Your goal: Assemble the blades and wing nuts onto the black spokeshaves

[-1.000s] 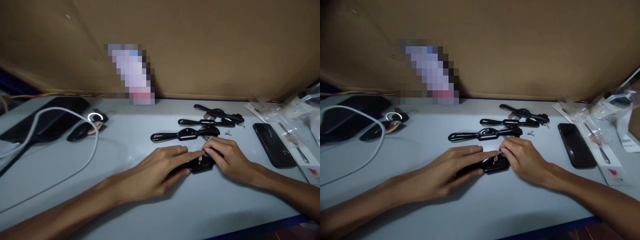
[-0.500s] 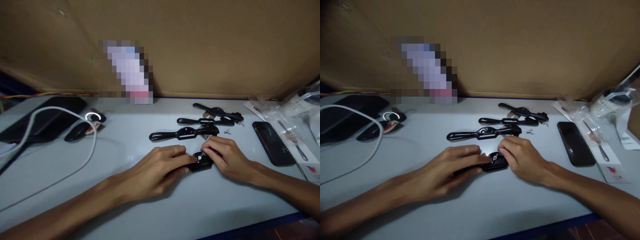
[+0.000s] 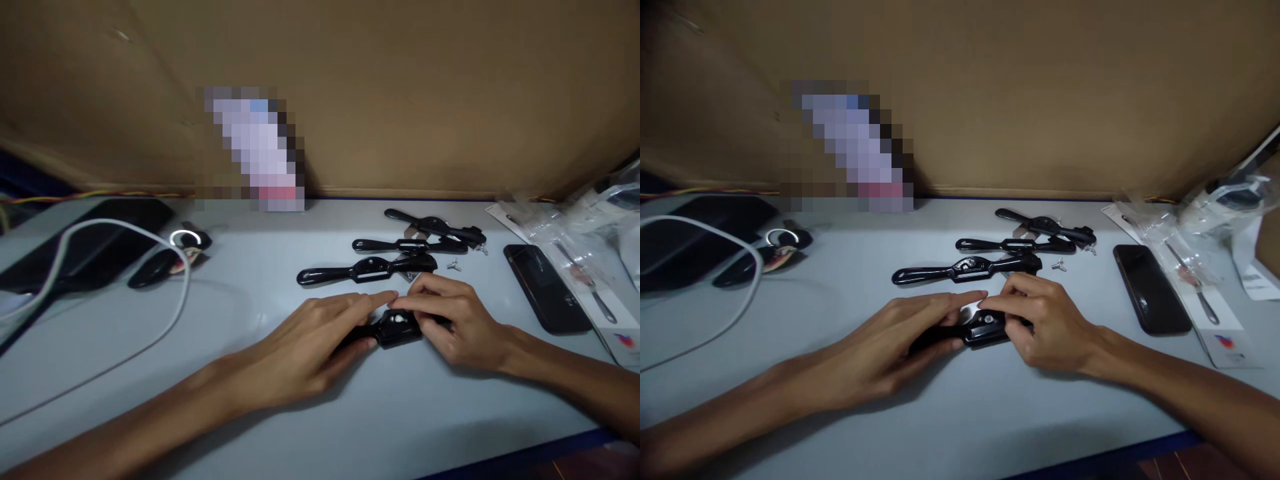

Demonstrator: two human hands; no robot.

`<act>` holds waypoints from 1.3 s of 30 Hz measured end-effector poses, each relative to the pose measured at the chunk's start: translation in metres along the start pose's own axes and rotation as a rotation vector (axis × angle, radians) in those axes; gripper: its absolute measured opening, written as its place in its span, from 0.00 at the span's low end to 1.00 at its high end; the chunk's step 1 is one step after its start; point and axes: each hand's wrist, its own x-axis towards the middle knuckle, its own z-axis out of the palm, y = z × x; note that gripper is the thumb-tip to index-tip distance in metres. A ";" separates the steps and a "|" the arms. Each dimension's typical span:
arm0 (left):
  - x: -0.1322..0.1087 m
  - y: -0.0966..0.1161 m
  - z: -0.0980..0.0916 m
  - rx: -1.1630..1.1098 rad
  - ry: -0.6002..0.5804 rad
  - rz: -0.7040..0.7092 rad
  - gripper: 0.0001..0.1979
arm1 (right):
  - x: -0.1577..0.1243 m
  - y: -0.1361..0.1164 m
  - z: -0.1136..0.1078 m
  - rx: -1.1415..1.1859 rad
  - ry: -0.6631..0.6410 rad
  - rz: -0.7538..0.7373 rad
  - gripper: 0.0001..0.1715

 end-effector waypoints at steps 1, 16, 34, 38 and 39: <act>0.000 0.000 0.000 -0.001 0.000 0.008 0.24 | 0.000 0.000 0.000 -0.009 0.001 0.003 0.17; 0.001 -0.002 0.000 0.080 0.004 0.106 0.10 | -0.003 0.001 0.000 -0.106 -0.019 0.020 0.33; 0.002 0.000 -0.002 0.084 -0.006 0.110 0.14 | 0.003 -0.009 -0.002 -0.081 -0.014 -0.030 0.08; 0.002 -0.001 -0.001 0.087 0.007 0.101 0.13 | 0.002 -0.008 -0.002 -0.087 -0.021 0.008 0.05; 0.002 -0.001 0.000 0.076 0.020 0.096 0.13 | 0.002 -0.007 -0.001 -0.085 -0.020 0.013 0.04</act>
